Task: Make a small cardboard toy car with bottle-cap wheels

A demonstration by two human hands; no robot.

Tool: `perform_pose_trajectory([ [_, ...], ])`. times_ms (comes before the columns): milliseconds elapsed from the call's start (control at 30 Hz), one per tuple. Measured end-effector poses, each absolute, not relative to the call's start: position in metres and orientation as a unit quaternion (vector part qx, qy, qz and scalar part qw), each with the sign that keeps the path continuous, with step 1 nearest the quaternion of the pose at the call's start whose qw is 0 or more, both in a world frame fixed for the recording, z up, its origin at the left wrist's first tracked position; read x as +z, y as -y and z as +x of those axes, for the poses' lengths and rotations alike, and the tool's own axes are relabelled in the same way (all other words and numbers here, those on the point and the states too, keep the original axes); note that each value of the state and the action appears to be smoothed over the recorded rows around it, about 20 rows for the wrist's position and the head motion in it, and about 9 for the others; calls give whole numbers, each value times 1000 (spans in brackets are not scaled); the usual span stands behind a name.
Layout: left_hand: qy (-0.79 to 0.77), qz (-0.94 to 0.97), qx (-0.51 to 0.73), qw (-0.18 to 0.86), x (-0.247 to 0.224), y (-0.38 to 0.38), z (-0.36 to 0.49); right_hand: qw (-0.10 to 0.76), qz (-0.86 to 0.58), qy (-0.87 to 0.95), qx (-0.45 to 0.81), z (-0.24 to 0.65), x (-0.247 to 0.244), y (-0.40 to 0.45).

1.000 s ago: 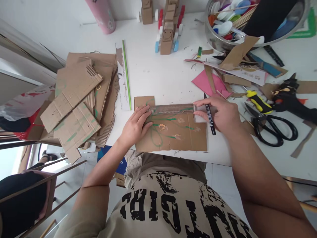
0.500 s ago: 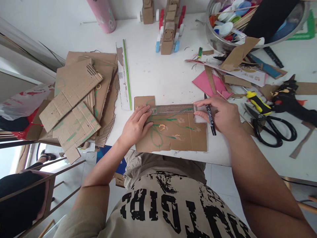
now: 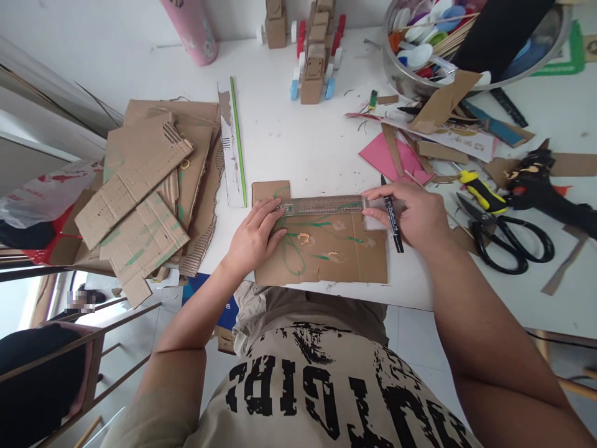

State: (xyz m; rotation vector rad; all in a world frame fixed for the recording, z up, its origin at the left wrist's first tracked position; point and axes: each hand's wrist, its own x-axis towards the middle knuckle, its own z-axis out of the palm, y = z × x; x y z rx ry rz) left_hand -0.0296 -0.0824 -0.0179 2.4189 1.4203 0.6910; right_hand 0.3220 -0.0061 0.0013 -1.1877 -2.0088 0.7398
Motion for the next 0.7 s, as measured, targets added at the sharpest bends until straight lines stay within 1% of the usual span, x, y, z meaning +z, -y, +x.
perform_pose_trajectory([
  [500, -503, 822, 234, 125, -18, 80, -31, 304, -485, 763, 299, 321, 5, 4],
  [700, -500, 820, 244, 132, -20, 78, -32, 315, -475, 771, 285, 319, 3, 6],
])
